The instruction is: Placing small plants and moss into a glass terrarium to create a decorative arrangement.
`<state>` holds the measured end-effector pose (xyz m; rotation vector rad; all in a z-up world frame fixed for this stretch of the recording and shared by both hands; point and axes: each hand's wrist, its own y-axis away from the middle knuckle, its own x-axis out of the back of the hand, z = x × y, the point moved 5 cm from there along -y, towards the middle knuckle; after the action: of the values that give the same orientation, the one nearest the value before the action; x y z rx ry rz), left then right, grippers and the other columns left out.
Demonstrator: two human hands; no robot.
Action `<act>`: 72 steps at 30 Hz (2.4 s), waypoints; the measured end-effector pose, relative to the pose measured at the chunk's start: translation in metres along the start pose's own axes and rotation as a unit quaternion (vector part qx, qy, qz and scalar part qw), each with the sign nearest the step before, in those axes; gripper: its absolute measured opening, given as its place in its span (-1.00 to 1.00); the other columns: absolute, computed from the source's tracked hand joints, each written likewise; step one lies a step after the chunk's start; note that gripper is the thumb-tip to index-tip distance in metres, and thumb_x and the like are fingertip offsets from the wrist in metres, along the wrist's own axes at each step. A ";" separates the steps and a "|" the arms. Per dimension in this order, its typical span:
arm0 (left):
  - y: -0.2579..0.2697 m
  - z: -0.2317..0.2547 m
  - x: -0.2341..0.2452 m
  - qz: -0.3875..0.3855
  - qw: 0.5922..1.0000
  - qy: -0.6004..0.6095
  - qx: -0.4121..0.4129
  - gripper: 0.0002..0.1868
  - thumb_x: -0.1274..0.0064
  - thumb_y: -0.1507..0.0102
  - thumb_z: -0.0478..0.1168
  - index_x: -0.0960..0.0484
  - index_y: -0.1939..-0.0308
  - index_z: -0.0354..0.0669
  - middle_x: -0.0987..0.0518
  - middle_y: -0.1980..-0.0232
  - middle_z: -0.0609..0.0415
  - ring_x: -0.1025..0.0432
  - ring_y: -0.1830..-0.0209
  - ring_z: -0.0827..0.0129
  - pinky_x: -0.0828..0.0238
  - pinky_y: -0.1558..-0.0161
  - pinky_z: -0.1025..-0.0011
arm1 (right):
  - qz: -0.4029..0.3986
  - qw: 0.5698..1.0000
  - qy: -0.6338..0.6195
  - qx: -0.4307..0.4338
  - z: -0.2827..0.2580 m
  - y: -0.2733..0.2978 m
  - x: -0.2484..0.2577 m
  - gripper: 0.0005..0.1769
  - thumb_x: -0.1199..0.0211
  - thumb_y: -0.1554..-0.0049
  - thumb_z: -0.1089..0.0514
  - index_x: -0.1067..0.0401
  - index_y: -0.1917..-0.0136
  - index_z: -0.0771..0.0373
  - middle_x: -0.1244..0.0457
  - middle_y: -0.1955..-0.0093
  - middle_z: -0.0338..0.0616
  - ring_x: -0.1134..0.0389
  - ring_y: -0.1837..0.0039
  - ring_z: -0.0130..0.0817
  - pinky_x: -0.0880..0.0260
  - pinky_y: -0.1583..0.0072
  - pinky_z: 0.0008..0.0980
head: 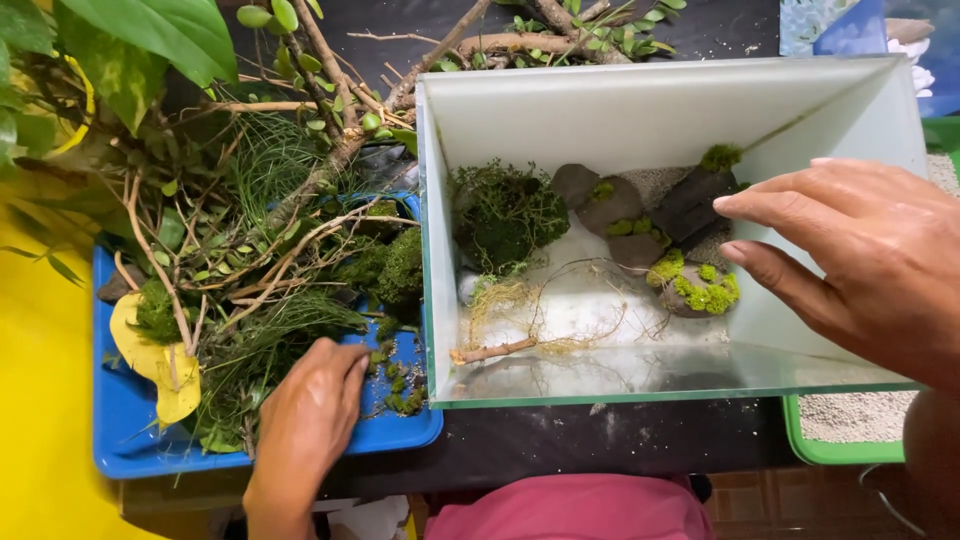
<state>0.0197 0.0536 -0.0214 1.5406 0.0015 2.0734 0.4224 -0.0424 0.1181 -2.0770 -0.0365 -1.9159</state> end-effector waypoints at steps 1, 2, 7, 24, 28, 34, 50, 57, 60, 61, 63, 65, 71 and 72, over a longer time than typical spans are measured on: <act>0.002 0.002 0.004 0.000 1.000 0.000 0.000 -0.75 0.10 -0.41 -0.17 -0.65 -0.09 0.04 -0.55 0.23 0.15 -0.55 0.32 0.25 -0.61 0.28 0.08 | 0.000 1.000 0.000 0.000 0.000 0.000 0.000 -0.65 -0.24 -0.28 0.02 -0.52 -0.23 0.24 -0.43 -0.15 -0.05 -0.46 -0.10 -0.01 -0.42 -0.18 -0.02; 0.005 -0.002 0.005 -0.030 0.997 -0.045 0.054 -0.77 0.14 -0.43 -0.05 -0.61 -0.03 0.10 -0.55 0.17 0.17 -0.55 0.23 0.21 -0.55 0.27 0.07 | 0.001 1.000 0.001 0.001 0.000 0.000 0.000 -0.66 -0.24 -0.28 0.02 -0.52 -0.23 0.24 -0.44 -0.15 -0.06 -0.46 -0.10 -0.01 -0.42 -0.18 -0.02; 0.013 0.002 0.002 -0.034 0.994 -0.074 0.071 -0.76 0.09 -0.42 0.04 -0.55 -0.02 0.08 -0.60 0.13 0.20 -0.61 0.26 0.33 -0.70 0.20 0.10 | 0.002 1.000 -0.007 0.013 0.000 0.001 -0.001 -0.65 -0.26 -0.27 0.03 -0.52 -0.22 0.27 -0.43 -0.13 -0.01 -0.45 -0.05 -0.01 -0.42 -0.12 -0.02; 0.016 0.001 -0.010 -0.047 0.994 -0.091 0.038 -0.84 0.04 -0.40 -0.02 -0.45 0.14 0.04 -0.47 0.16 0.10 -0.48 0.24 -0.03 -0.31 0.39 -0.06 | 0.004 1.000 -0.001 0.008 0.000 0.003 -0.002 -0.65 -0.24 -0.28 0.01 -0.52 -0.23 0.23 -0.44 -0.15 -0.08 -0.46 -0.12 -0.06 -0.43 -0.25 -0.01; 0.016 0.012 -0.019 -0.066 0.996 -0.059 -0.009 -0.81 -0.09 -0.34 -0.04 -0.45 0.17 0.01 -0.51 0.19 0.17 -0.51 0.29 0.13 -0.41 0.39 -0.01 | 0.002 1.000 0.004 0.009 0.001 0.004 -0.003 -0.65 -0.26 -0.27 0.00 -0.52 -0.24 0.21 -0.43 -0.15 -0.09 -0.46 -0.11 -0.04 -0.43 -0.23 -0.03; 0.016 0.012 -0.011 -0.027 0.996 -0.083 0.036 -0.89 0.05 -0.41 -0.11 -0.47 0.06 0.00 -0.49 0.18 0.14 -0.50 0.29 0.17 -0.46 0.38 0.02 | -0.004 1.000 0.006 0.006 0.000 0.004 -0.003 -0.64 -0.25 -0.27 0.00 -0.51 -0.25 0.20 -0.43 -0.15 -0.11 -0.45 -0.12 -0.08 -0.43 -0.26 -0.03; 0.021 0.013 -0.028 -0.039 0.996 -0.075 -0.026 -0.90 0.03 -0.36 -0.13 -0.41 0.13 0.01 -0.40 0.12 0.09 -0.46 0.27 -0.03 -0.35 0.44 -0.08 | -0.014 1.000 0.002 0.002 0.000 0.004 -0.005 -0.63 -0.24 -0.26 -0.02 -0.52 -0.25 0.19 -0.43 -0.14 -0.13 -0.44 -0.09 -0.08 -0.41 -0.21 -0.03; 0.015 0.010 -0.034 -0.021 0.995 -0.079 -0.051 -0.89 0.11 -0.40 -0.12 -0.45 0.15 -0.01 -0.41 0.15 0.07 -0.43 0.29 -0.07 -0.30 0.45 -0.09 | -0.019 1.000 0.013 0.009 0.002 0.005 -0.005 -0.61 -0.23 -0.24 -0.04 -0.51 -0.26 0.17 -0.42 -0.15 -0.14 -0.44 -0.11 -0.02 -0.42 -0.25 -0.01; 0.016 0.011 -0.033 -0.022 0.996 -0.067 -0.047 -0.86 0.14 -0.41 -0.11 -0.44 0.19 -0.02 -0.40 0.16 0.07 -0.42 0.25 -0.05 -0.30 0.41 -0.06 | -0.020 0.999 0.028 -0.002 0.001 0.005 -0.004 -0.61 -0.23 -0.24 -0.06 -0.53 -0.25 0.14 -0.43 -0.15 -0.18 -0.46 -0.14 -0.12 -0.45 -0.36 0.01; 0.016 0.011 -0.031 -0.021 0.996 -0.067 -0.048 -0.86 0.14 -0.41 -0.11 -0.44 0.19 -0.02 -0.40 0.16 0.07 -0.42 0.25 -0.05 -0.30 0.41 -0.06 | -0.019 0.999 0.030 -0.003 0.000 0.005 -0.004 -0.61 -0.23 -0.24 -0.06 -0.53 -0.25 0.14 -0.43 -0.15 -0.18 -0.46 -0.14 -0.12 -0.45 -0.36 0.01; 0.016 0.009 -0.029 -0.037 0.998 -0.050 -0.027 -0.84 0.10 -0.39 -0.05 -0.51 0.06 0.06 -0.45 0.08 0.13 -0.49 0.20 0.00 -0.39 0.39 -0.10 | -0.013 0.999 0.045 -0.002 -0.001 0.004 -0.003 -0.61 -0.22 -0.25 -0.09 -0.53 -0.26 0.11 -0.44 -0.15 -0.18 -0.47 -0.17 -0.15 -0.47 -0.36 -0.01; 0.017 0.010 -0.021 -0.039 0.998 -0.042 -0.011 -0.84 0.09 -0.38 -0.02 -0.52 0.04 0.13 -0.44 0.06 0.17 -0.49 0.16 0.09 -0.43 0.33 -0.04 | -0.014 0.999 0.033 0.002 -0.002 0.000 0.001 -0.61 -0.21 -0.25 -0.06 -0.52 -0.25 0.15 -0.43 -0.13 -0.14 -0.46 -0.14 -0.11 -0.46 -0.24 -0.04; 0.019 0.009 0.008 0.023 0.989 0.144 0.001 -0.78 -0.02 -0.31 -0.08 -0.72 0.07 0.06 -0.63 0.04 0.23 -0.56 0.09 0.38 -0.44 0.26 0.33 | 0.005 0.999 0.000 -0.040 -0.002 0.001 0.013 -0.63 -0.23 -0.28 -0.02 -0.53 -0.27 0.17 -0.43 -0.15 -0.09 -0.46 -0.20 -0.10 -0.43 -0.15 -0.12; 0.019 0.008 0.014 0.040 0.979 0.201 0.004 -0.77 -0.07 -0.28 -0.09 -0.78 0.11 0.00 -0.67 0.08 0.19 -0.56 0.10 0.43 -0.45 0.36 0.40 | 0.011 0.998 -0.025 -0.059 -0.001 0.001 0.015 -0.64 -0.22 -0.28 0.02 -0.53 -0.28 0.19 -0.43 -0.20 -0.05 -0.46 -0.20 -0.07 -0.41 -0.21 -0.09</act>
<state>0.0160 0.0406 0.0002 1.1171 0.1003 2.4161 0.4231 -0.0467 0.1328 -2.1919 0.0897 -1.8942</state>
